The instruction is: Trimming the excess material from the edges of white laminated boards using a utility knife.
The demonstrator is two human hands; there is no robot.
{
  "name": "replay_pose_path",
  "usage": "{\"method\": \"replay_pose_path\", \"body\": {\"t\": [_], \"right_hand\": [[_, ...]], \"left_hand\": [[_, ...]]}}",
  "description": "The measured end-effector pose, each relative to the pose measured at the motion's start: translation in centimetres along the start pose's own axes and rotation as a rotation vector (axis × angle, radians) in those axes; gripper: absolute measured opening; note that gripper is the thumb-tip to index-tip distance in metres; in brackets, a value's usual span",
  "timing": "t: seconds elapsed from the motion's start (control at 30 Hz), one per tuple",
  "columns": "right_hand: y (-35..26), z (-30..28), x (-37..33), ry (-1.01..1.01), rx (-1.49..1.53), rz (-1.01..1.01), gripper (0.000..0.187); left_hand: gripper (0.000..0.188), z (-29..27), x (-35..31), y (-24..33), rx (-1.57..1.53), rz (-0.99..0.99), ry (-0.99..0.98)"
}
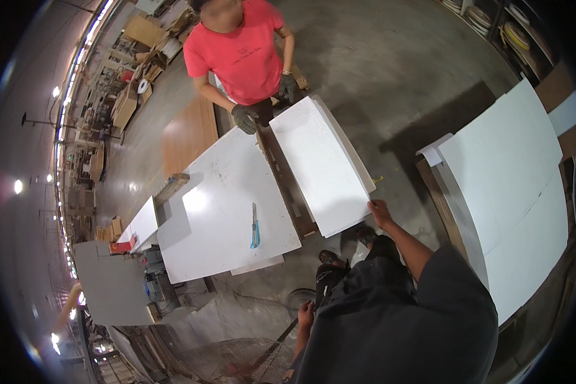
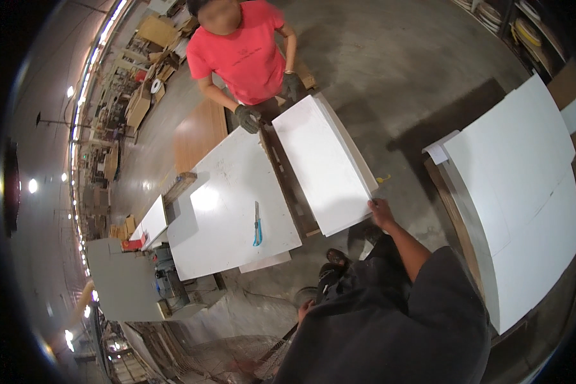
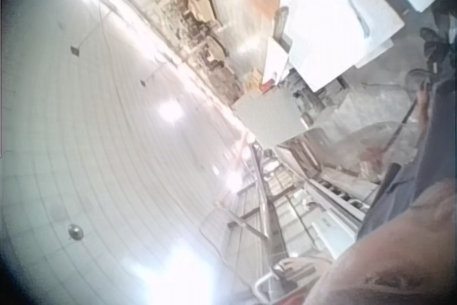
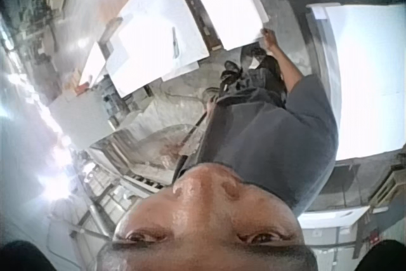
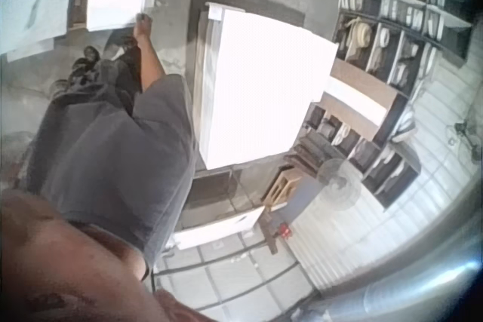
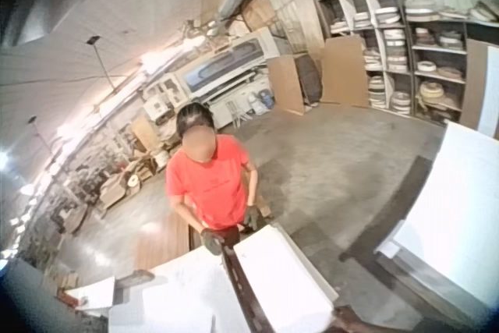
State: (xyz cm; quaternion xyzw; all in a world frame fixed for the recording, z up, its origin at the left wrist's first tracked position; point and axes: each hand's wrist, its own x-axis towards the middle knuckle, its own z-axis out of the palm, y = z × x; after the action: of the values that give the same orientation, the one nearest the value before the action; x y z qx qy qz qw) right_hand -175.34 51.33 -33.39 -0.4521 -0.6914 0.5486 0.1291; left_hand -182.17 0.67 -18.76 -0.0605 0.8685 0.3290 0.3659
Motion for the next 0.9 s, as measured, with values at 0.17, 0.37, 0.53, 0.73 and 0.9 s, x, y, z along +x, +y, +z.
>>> {"method": "replay_pose_path", "body": {"t": [0.17, 0.37, 0.53, 0.73, 0.9], "right_hand": [[0.0, 1.1, 0.4, 0.01, 0.02, -0.004, 0.065], [-0.9, 1.1, -0.3, 0.077, -0.12, 0.088, 0.064], [-6.0, 0.5, -2.5, -0.121, 0.265, 0.169, 0.066], [-4.9, -0.8, -1.8, -0.234, 0.15, 0.21, 0.088], [-3.8, -1.7, -0.7, -0.322, 0.131, 0.308, 0.098]], "left_hand": [[0.045, -0.6, 0.0, -1.4, 0.009, 0.033, -0.055], [0.047, -0.1, -0.4, -2.1, -0.062, -0.04, -0.027], [0.044, -0.2, -1.9, -2.3, 0.021, -0.119, 0.029], [0.052, 1.4, -2.4, -4.5, 0.044, -0.125, 0.086], [0.055, 2.9, -2.5, -7.0, 0.049, -0.149, 0.1]]}}
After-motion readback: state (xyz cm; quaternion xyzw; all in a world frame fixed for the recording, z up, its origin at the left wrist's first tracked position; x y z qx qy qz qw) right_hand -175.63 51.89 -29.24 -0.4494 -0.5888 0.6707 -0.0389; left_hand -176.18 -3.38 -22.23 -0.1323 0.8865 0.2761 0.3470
